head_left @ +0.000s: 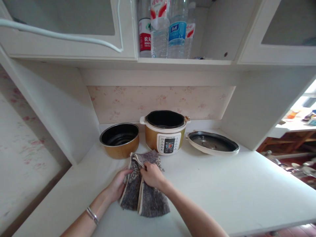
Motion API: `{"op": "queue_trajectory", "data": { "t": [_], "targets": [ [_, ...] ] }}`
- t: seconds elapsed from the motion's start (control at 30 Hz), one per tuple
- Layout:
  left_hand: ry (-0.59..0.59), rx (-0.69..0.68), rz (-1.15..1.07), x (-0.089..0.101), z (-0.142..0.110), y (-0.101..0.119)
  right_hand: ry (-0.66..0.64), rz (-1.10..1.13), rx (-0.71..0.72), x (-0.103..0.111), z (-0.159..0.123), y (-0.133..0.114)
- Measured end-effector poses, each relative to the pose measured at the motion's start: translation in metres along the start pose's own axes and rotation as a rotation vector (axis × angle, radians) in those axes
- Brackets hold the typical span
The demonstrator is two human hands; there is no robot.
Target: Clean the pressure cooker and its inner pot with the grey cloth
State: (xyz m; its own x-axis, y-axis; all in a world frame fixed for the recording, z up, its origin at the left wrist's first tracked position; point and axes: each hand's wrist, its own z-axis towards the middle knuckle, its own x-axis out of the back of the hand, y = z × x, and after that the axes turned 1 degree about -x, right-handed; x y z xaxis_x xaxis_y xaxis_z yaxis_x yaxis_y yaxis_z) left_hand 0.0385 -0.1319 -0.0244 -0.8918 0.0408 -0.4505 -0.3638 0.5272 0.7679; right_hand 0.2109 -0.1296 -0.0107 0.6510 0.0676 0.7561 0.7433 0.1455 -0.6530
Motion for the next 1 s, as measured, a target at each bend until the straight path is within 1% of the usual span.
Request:
{"op": "queue_trajectory", "data": {
  "t": [0.07, 0.13, 0.2, 0.23, 0.33, 0.4, 0.43, 0.5, 0.57, 0.63, 0.7, 0.77, 0.83, 0.9, 0.93, 1.0],
  "targets": [
    [-0.032, -0.03, -0.026, -0.002, -0.002, 0.0, 0.034, 0.157, -0.082, 0.006, 0.005, 0.0],
    [-0.05, -0.025, -0.047, -0.005, -0.002, 0.0, 0.097, 0.281, -0.131, 0.011, 0.011, -0.003],
    [-0.046, -0.021, -0.061, -0.008, -0.002, -0.001, 0.141, 0.338, -0.129, 0.012, 0.014, -0.01],
    [-0.031, -0.017, -0.067, -0.009, -0.002, -0.001, 0.135, 0.339, -0.113, 0.011, 0.015, -0.014],
    [-0.003, 0.078, -0.1, -0.012, -0.003, 0.0, 0.081, 0.268, -0.056, 0.001, 0.015, -0.029],
    [-0.029, 0.122, -0.135, -0.013, -0.005, 0.002, 0.049, 0.239, -0.031, -0.008, 0.014, -0.036],
    [-0.054, 0.122, -0.15, -0.013, -0.006, 0.003, 0.019, 0.268, -0.027, -0.012, 0.013, -0.038],
    [-0.093, 0.11, -0.156, -0.012, -0.008, 0.005, -0.085, 0.427, -0.039, -0.018, 0.012, -0.037],
    [-0.101, 0.149, -0.113, -0.012, -0.009, 0.007, -0.204, 0.656, -0.062, -0.018, 0.009, -0.032],
    [-0.103, 0.167, -0.024, -0.015, -0.01, 0.009, -0.272, 0.84, -0.077, -0.01, 0.006, -0.022],
    [-0.126, 0.137, 0.076, -0.023, -0.014, 0.015, -0.319, 0.958, -0.082, 0.005, 0.002, -0.009],
    [-0.148, 0.095, 0.166, -0.035, -0.022, 0.028, -0.351, 1.04, -0.078, 0.027, -0.004, 0.008],
    [-0.126, 0.06, 0.242, -0.048, -0.033, 0.049, -0.338, 1.089, -0.066, 0.051, -0.012, 0.027],
    [-0.06, 0.023, 0.302, -0.063, -0.043, 0.078, -0.268, 1.083, -0.069, 0.071, -0.019, 0.05],
    [-0.017, -0.026, 0.324, -0.071, -0.047, 0.096, -0.232, 1.072, -0.078, 0.078, -0.023, 0.062],
    [0.063, -0.154, 0.353, -0.091, -0.051, 0.134, -0.194, 1.065, -0.113, 0.086, -0.03, 0.084]
  ]
}}
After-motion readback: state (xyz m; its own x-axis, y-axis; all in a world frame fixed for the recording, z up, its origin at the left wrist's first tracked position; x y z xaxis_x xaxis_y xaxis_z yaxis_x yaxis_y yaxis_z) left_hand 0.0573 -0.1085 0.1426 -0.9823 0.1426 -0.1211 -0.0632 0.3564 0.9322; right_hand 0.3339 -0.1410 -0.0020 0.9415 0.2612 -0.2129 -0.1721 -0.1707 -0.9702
